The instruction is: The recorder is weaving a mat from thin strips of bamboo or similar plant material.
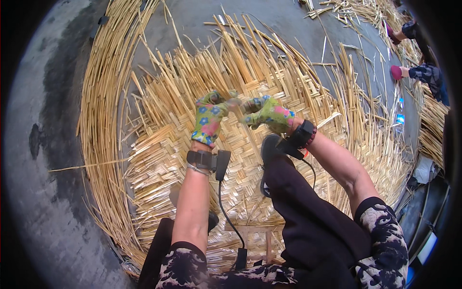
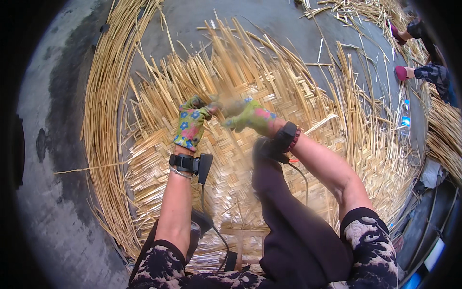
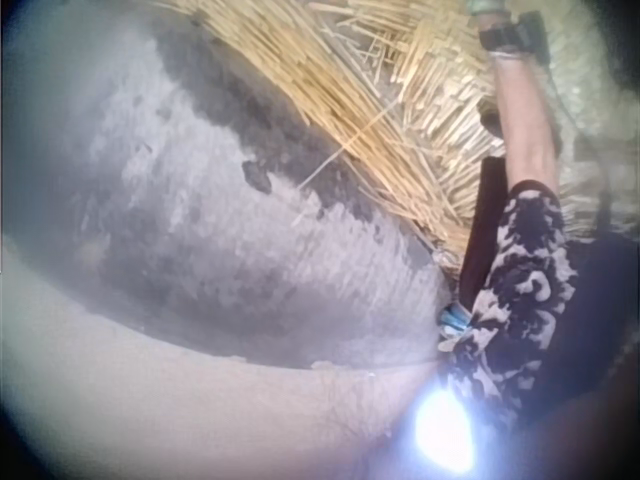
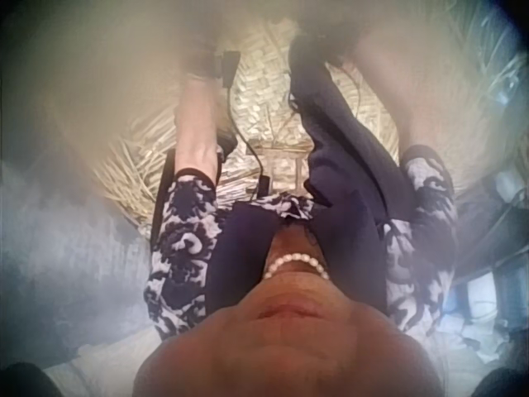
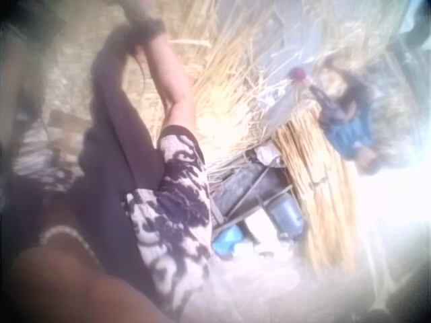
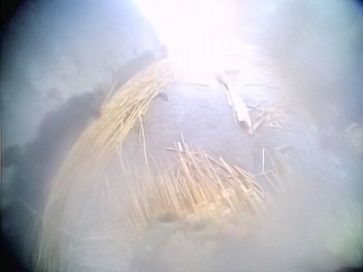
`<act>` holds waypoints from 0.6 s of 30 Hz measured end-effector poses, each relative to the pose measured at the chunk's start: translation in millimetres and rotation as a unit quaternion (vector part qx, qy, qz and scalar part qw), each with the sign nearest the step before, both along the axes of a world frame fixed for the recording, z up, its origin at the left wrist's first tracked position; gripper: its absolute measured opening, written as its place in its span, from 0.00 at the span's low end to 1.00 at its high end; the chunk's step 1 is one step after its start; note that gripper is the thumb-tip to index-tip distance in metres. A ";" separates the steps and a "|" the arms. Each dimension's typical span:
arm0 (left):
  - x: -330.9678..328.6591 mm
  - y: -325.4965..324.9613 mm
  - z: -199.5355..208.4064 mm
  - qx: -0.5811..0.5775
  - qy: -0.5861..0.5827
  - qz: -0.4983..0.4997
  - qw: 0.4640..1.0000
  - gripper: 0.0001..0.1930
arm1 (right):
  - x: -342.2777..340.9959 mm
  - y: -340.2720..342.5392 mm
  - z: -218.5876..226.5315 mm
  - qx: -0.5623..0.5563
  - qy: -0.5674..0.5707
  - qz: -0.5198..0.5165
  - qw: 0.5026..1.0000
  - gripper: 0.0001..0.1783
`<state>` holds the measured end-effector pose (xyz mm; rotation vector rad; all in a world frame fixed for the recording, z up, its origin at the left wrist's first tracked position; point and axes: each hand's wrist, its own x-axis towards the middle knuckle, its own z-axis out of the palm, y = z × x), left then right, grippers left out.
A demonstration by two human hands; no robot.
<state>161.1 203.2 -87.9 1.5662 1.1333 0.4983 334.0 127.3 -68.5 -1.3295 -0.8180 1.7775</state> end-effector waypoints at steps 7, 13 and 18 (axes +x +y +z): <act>0.3 -14.8 -8.5 -0.248 -0.233 0.092 0.936 0.09 | 7.3 -10.1 -22.0 -0.022 0.016 0.042 0.999 0.17; -5.9 -15.8 -24.4 -0.157 -0.120 0.085 0.977 0.07 | -19.1 -18.6 -34.4 -0.011 -0.045 -0.066 0.997 0.16; 7.4 5.2 -5.6 -0.079 -0.082 0.136 0.984 0.09 | 1.6 -7.1 -47.5 -0.032 -0.141 0.184 0.972 0.18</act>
